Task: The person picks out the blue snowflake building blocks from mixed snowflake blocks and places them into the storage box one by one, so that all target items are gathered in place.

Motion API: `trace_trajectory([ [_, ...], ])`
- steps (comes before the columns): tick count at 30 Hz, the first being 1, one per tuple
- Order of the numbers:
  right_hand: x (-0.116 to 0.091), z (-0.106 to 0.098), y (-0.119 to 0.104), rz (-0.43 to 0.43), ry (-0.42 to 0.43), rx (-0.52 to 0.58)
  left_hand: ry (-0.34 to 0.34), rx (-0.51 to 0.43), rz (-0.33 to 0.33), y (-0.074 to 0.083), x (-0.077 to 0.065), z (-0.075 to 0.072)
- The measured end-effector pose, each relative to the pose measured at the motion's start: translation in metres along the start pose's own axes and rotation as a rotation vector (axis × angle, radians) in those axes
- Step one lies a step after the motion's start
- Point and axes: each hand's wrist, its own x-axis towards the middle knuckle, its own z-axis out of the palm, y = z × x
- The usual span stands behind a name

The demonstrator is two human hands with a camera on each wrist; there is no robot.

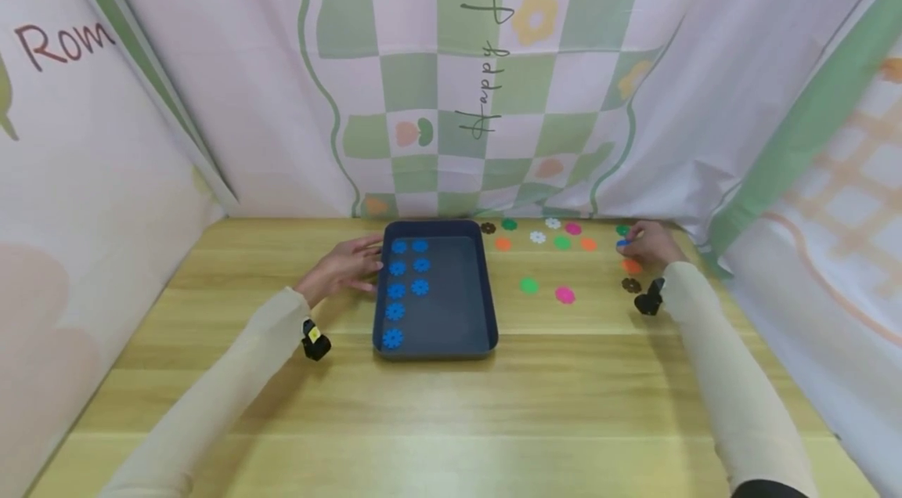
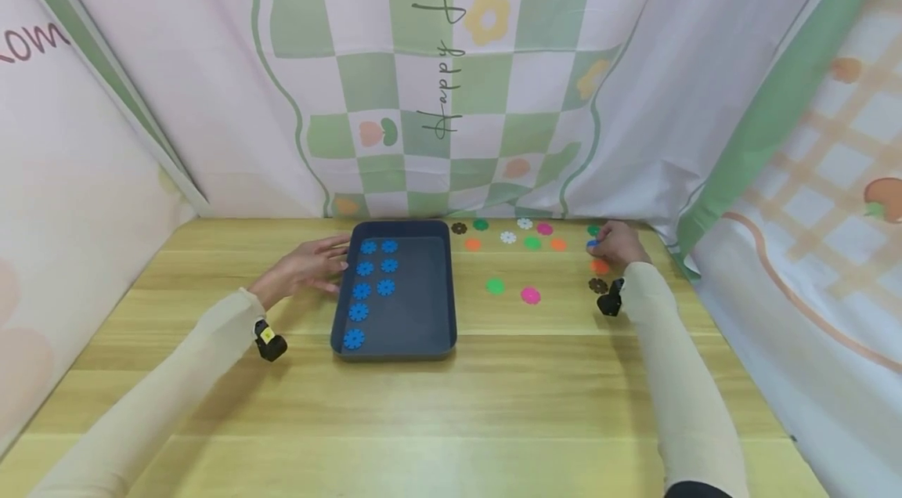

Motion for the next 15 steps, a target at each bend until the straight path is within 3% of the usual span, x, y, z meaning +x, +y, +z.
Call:
trace_trajectory([
  [10,-0.008,0.005,-0.016,0.006,0.085,0.107,-0.008,-0.02,-0.002,0.001,0.0,0.002],
  [15,-0.013,0.009,-0.03,0.007,0.111,0.082,-0.007,-0.014,-0.001,0.0,-0.001,0.002],
])
